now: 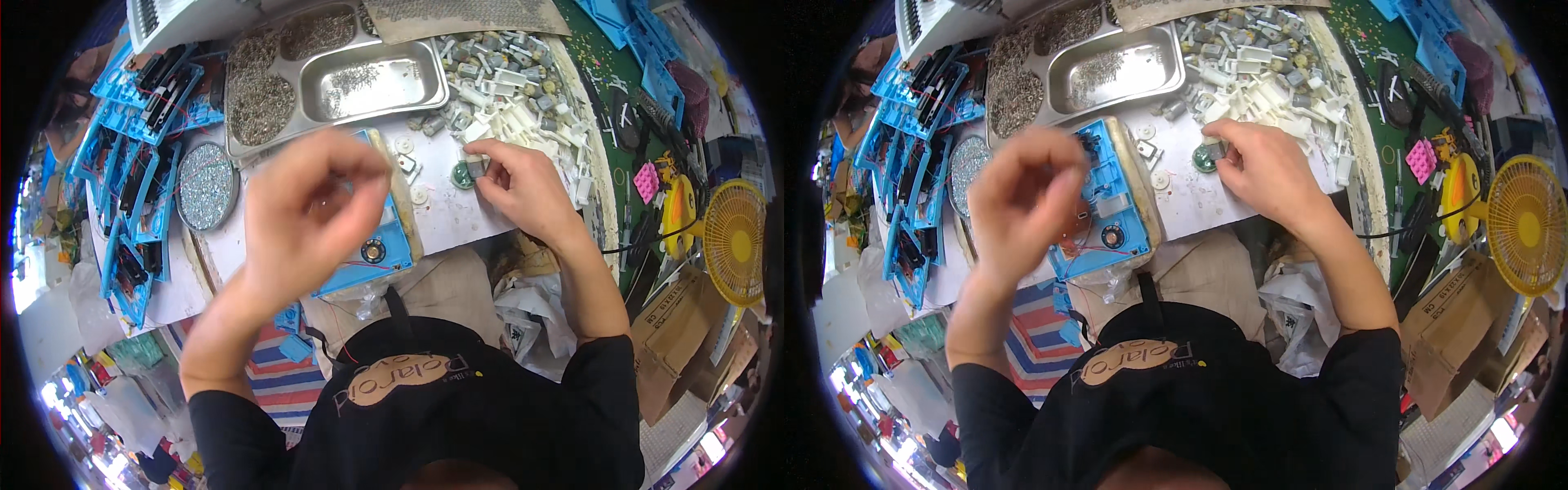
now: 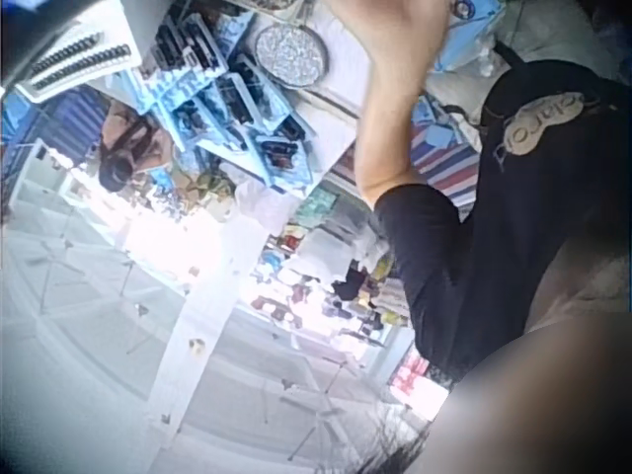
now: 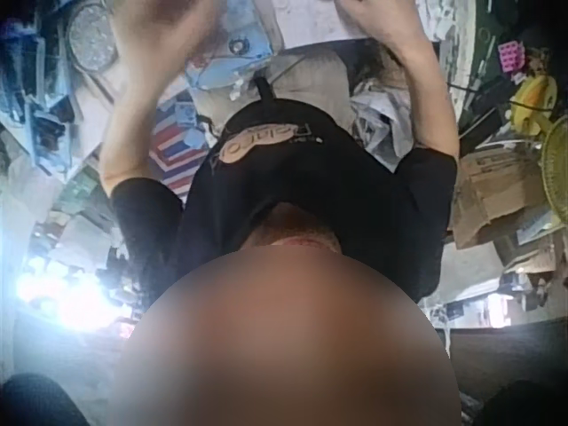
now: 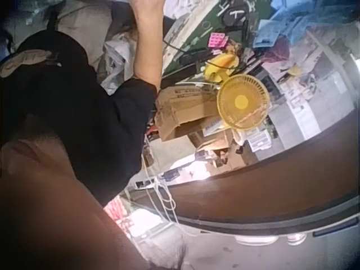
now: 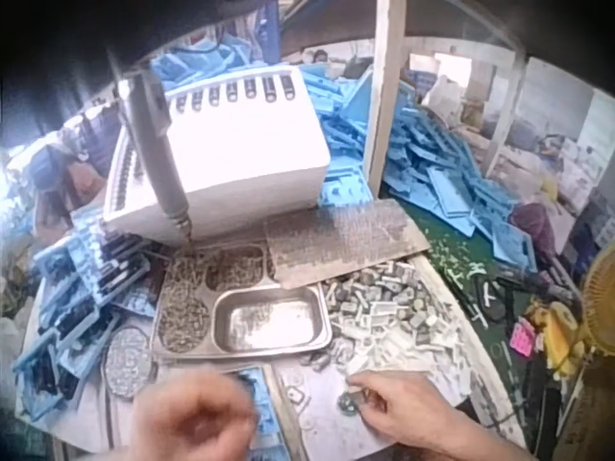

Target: The recorder is assembling the internal components and housing of a blue electronic device, using a screwdriver and a soldering iron.

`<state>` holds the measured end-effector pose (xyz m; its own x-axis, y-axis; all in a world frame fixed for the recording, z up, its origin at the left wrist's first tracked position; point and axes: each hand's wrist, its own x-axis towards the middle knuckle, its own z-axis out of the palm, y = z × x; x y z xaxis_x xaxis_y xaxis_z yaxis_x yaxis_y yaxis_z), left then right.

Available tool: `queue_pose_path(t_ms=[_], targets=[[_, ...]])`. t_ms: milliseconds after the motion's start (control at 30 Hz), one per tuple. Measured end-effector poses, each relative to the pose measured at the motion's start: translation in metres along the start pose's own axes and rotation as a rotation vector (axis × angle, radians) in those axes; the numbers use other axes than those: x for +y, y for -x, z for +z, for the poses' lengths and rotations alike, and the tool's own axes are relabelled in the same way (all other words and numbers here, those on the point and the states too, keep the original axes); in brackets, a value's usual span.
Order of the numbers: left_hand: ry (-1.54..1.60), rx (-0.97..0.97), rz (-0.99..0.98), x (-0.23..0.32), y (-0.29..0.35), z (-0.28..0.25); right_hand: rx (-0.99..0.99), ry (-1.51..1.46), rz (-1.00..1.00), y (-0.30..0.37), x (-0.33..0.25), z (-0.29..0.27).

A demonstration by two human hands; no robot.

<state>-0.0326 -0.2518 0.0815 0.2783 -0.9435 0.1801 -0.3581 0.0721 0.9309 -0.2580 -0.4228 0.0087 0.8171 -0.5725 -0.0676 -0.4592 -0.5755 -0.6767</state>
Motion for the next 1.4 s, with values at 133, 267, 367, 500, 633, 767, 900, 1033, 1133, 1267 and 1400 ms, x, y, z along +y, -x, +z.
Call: queue_pose_path(t_ms=[133,267,367,500,633,767,900,1033,1133,1267,1400], targets=[[0.2,0.035,-0.051,-0.016,0.061,0.014,-0.064,-0.004,0.045,-0.003,-0.006,-0.008],[0.205,0.12,-0.095,-0.024,0.089,0.04,-0.086,-0.399,0.097,0.002,-0.013,-0.017],[0.207,0.164,-0.144,-0.027,0.096,0.054,-0.192,-0.787,0.191,0.026,-0.053,0.004],[0.171,0.206,-0.17,-0.029,0.103,0.057,-0.383,-1.079,0.235,0.027,-0.071,0.028],[0.153,0.206,-0.153,-0.026,0.102,0.05,-0.489,-1.238,0.278,0.024,-0.074,0.035],[0.158,0.228,-0.122,-0.03,0.105,0.052,-0.531,-1.196,0.307,0.02,-0.073,0.037],[0.166,0.236,-0.089,-0.033,0.106,0.052,-0.43,-1.032,0.231,0.025,-0.077,0.041],[0.064,0.243,0.032,-0.036,0.106,0.049,-0.17,-0.644,-0.094,0.031,-0.085,0.043],[-0.16,0.271,0.237,-0.041,0.104,0.044,-0.21,-0.552,-0.091,0.026,-0.083,0.036],[-0.227,0.263,0.344,-0.043,0.105,0.039,-0.341,-0.399,-0.102,0.024,-0.09,0.024],[-0.086,0.239,0.243,-0.038,0.105,0.036,-0.088,-0.334,-0.522,0.024,-0.091,0.03]])
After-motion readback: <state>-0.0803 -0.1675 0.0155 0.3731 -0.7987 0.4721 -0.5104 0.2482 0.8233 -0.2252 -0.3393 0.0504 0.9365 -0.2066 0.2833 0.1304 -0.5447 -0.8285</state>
